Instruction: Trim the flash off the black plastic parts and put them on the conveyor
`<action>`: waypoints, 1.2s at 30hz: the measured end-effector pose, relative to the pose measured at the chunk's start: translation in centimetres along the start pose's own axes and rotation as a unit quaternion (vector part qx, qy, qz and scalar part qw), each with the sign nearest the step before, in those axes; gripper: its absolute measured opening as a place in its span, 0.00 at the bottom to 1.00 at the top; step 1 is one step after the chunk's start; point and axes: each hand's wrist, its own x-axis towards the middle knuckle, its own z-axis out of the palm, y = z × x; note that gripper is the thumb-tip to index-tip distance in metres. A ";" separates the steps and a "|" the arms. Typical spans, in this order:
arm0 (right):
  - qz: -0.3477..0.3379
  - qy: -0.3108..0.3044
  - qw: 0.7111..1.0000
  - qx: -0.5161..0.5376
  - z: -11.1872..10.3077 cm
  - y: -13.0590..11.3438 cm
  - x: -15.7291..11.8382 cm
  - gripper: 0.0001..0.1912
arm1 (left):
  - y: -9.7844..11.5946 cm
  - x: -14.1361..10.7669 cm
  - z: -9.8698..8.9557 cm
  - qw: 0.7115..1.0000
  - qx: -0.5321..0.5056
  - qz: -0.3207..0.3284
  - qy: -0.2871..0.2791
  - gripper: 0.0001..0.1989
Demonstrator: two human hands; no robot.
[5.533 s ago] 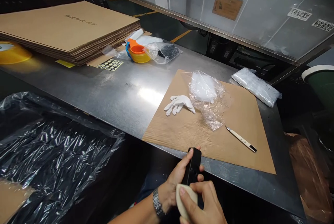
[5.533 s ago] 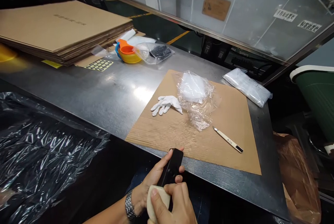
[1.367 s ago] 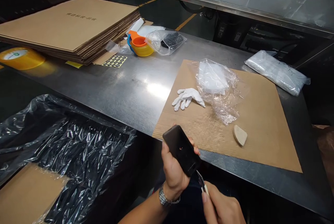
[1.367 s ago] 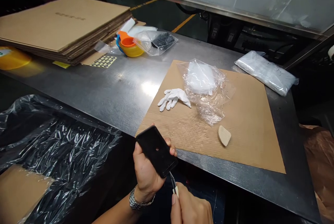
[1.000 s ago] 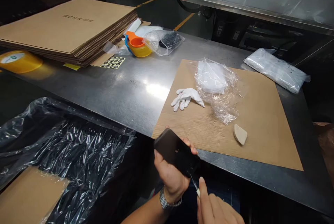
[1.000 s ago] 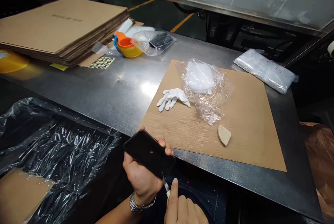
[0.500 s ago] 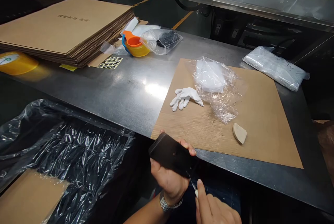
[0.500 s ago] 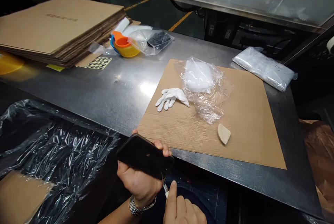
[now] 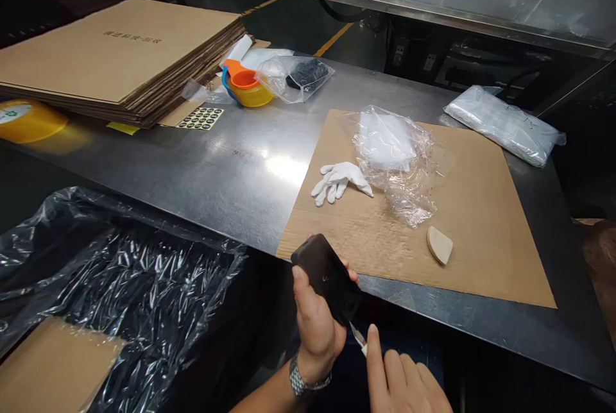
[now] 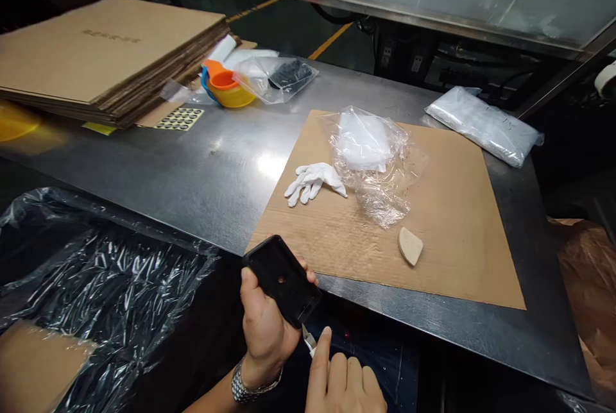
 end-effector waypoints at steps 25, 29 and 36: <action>0.056 -0.084 0.991 0.087 -0.8 3.2 -0.7 0.17 | 1.2 0.1 0.3 0.979 -0.009 -0.198 -0.045 0.29; 0.055 -0.087 0.991 0.082 -1.0 3.1 -0.6 0.16 | 1.1 0.0 0.3 0.982 -0.006 -0.185 -0.047 0.29; 0.015 -0.068 0.994 0.085 -0.5 3.8 -0.7 0.16 | 0.7 -0.2 0.0 0.986 -0.010 -0.151 -0.067 0.23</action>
